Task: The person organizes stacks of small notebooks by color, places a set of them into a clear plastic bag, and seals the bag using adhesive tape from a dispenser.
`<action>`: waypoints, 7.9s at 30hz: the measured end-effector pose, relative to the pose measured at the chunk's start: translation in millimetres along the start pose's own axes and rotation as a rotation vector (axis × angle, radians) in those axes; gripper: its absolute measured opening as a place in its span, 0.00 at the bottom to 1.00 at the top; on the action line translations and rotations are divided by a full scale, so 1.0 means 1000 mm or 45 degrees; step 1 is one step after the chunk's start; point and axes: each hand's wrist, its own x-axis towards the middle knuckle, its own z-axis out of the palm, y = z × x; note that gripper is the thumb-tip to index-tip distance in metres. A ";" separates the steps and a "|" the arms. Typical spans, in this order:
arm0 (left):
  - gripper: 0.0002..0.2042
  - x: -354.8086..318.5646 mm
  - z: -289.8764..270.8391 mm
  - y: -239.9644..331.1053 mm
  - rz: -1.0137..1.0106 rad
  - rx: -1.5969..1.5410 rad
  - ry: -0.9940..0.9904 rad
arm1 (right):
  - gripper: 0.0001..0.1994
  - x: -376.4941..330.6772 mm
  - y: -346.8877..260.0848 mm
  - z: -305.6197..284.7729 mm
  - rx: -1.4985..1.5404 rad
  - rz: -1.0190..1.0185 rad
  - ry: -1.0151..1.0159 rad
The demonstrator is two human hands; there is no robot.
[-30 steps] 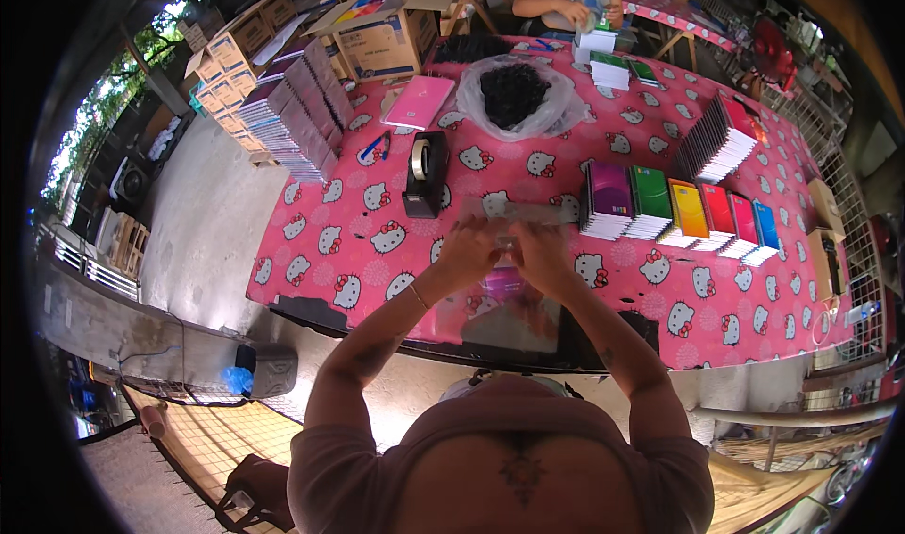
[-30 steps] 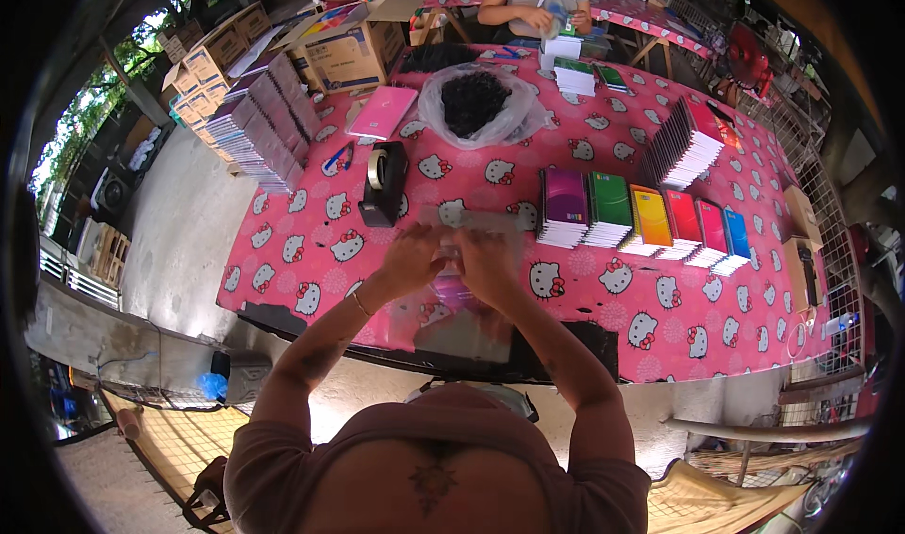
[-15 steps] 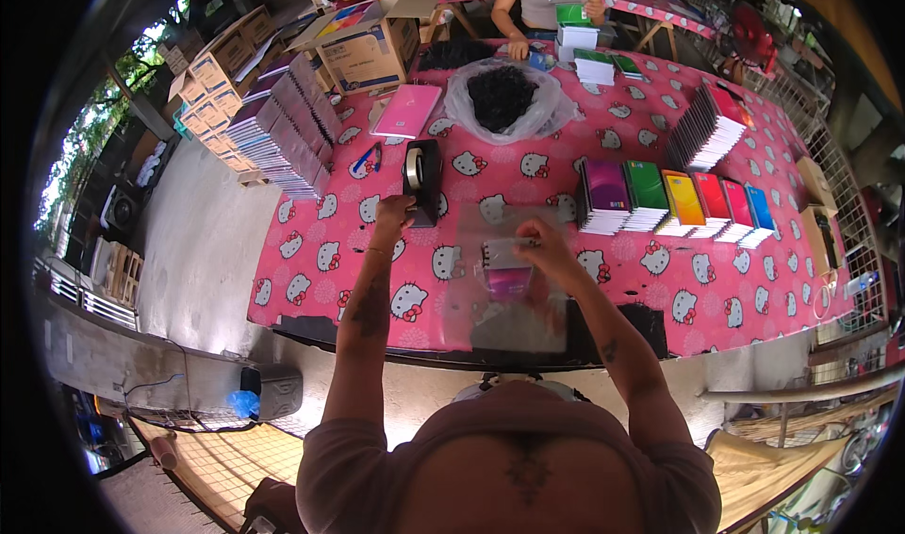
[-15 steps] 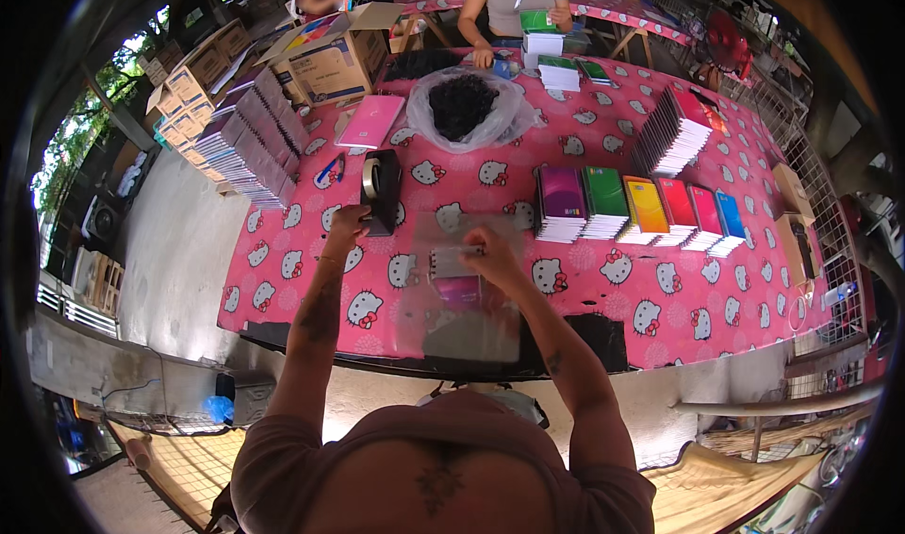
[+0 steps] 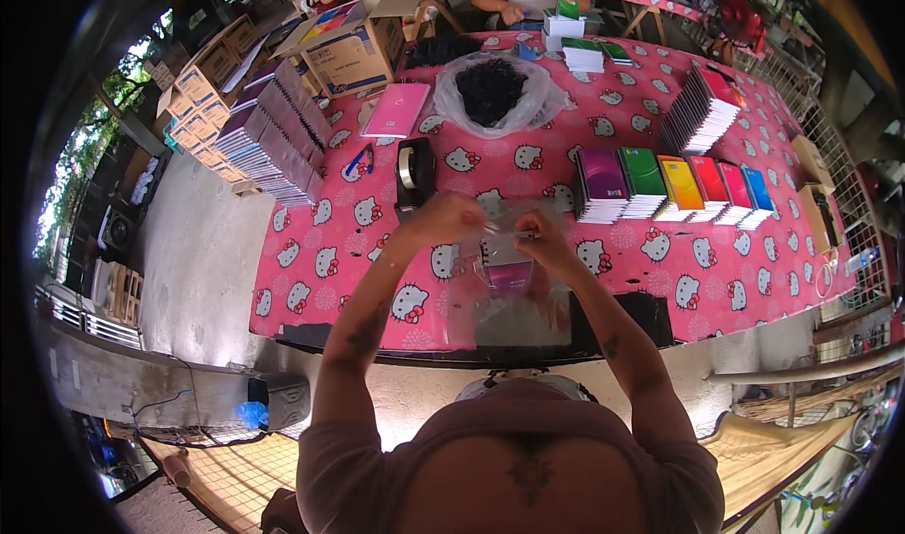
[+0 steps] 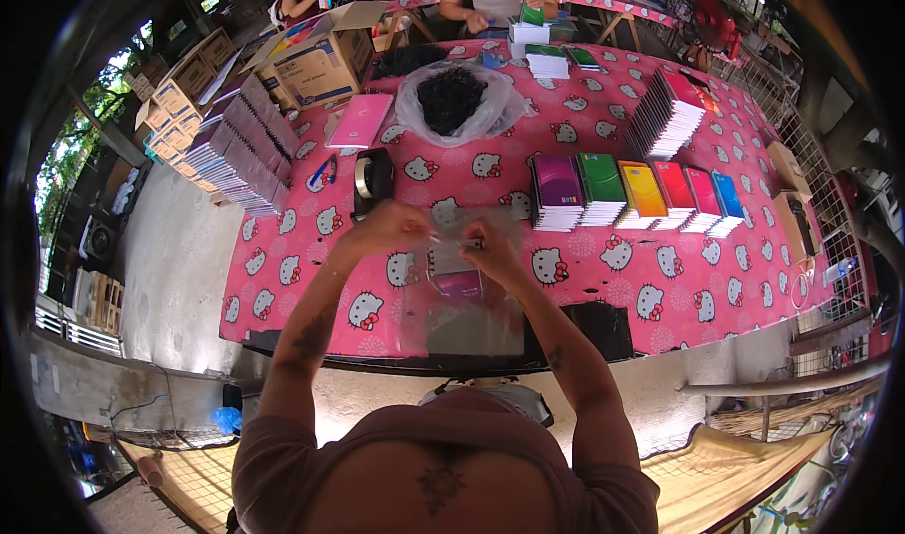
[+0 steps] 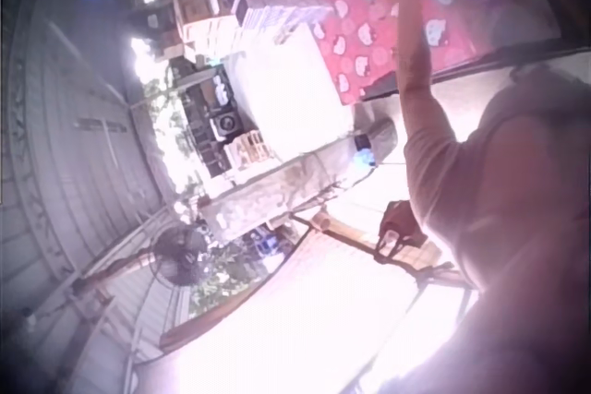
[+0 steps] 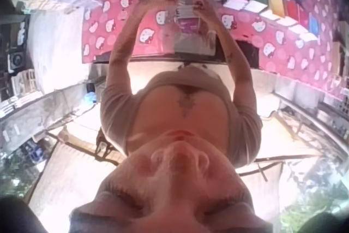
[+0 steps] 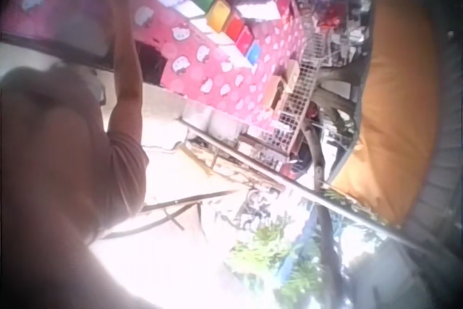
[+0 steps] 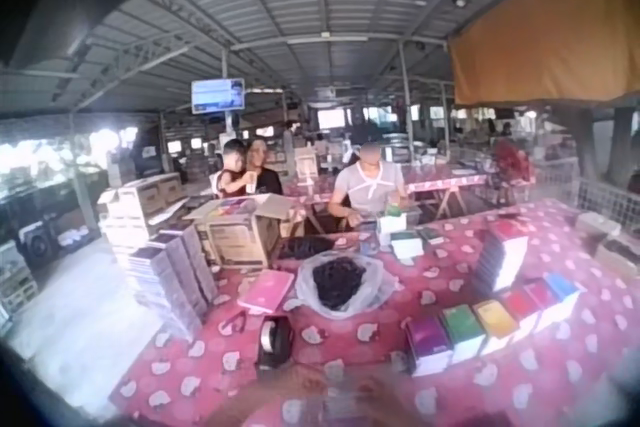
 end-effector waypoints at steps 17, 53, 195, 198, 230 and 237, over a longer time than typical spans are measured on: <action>0.24 0.019 0.086 0.016 0.040 0.458 0.499 | 0.17 -0.022 0.017 -0.001 0.653 0.102 0.304; 0.05 -0.077 0.028 -0.106 -0.965 0.171 0.850 | 0.20 -0.089 -0.113 0.008 -1.162 -0.644 -0.013; 0.20 -0.063 0.142 -0.019 -0.403 -1.146 0.671 | 0.28 -0.098 -0.015 -0.004 -0.752 -0.458 0.148; 0.32 -0.072 0.183 0.051 -0.398 -0.338 0.742 | 0.31 -0.096 -0.005 -0.007 -0.709 -0.426 0.081; 0.14 -0.022 0.066 -0.109 -0.480 -0.252 1.548 | 0.28 -0.203 0.017 -0.173 -1.085 0.186 0.983; 0.10 0.132 0.170 0.160 0.375 -0.110 0.563 | 0.35 -0.158 0.027 -0.373 -1.291 0.198 1.118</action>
